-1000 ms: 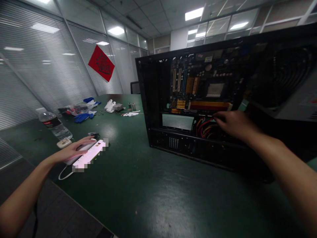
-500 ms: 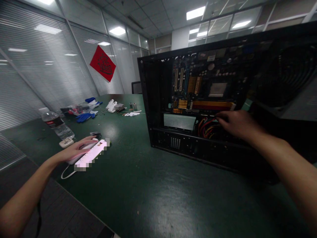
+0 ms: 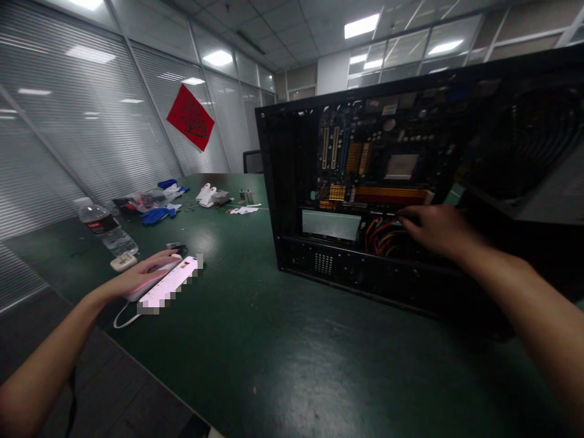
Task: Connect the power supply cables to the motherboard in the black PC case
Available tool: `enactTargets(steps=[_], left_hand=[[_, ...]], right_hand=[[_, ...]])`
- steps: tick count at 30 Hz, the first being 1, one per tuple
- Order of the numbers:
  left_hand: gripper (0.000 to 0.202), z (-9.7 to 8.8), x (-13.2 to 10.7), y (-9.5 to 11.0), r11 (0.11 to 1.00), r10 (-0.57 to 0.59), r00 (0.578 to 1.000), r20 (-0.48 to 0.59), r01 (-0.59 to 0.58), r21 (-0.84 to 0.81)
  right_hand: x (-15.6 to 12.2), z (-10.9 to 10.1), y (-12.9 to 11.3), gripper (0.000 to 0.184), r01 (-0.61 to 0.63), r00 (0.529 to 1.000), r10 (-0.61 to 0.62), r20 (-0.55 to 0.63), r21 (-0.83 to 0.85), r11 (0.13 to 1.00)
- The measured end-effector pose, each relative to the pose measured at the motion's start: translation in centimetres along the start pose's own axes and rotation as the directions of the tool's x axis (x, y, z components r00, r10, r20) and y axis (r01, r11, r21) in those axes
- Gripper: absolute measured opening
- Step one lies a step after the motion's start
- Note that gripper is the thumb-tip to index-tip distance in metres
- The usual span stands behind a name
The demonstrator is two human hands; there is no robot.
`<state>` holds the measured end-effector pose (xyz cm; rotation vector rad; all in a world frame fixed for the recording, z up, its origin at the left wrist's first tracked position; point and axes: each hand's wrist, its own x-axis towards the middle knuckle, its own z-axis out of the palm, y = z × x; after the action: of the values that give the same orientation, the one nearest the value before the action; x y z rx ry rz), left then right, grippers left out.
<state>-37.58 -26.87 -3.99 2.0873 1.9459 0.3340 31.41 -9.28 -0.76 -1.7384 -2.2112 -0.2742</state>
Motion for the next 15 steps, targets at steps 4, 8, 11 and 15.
enactTargets(steps=[4,8,11,15], left_hand=[[0.081,0.0,-0.1,0.2,1.0,-0.006,1.0,-0.013,0.006,0.012],[0.08,0.0,-0.1,0.4,1.0,-0.013,1.0,-0.001,0.013,0.005],[0.078,0.0,0.0,0.3,1.0,-0.017,1.0,-0.003,0.017,0.007],[0.075,0.3,0.2,-0.2,0.999,-0.018,0.999,-0.027,0.019,0.04]], right_hand=[[0.1,0.3,0.3,0.033,0.005,1.0,-0.005,-0.018,-0.017,1.0],[0.2,0.8,0.8,0.032,0.012,0.999,-0.014,-0.04,-0.04,0.999],[0.3,1.2,1.3,0.031,0.031,0.998,-0.033,-0.054,-0.027,0.999],[0.5,2.0,2.0,0.028,0.078,0.989,-0.077,-0.13,-0.002,0.997]])
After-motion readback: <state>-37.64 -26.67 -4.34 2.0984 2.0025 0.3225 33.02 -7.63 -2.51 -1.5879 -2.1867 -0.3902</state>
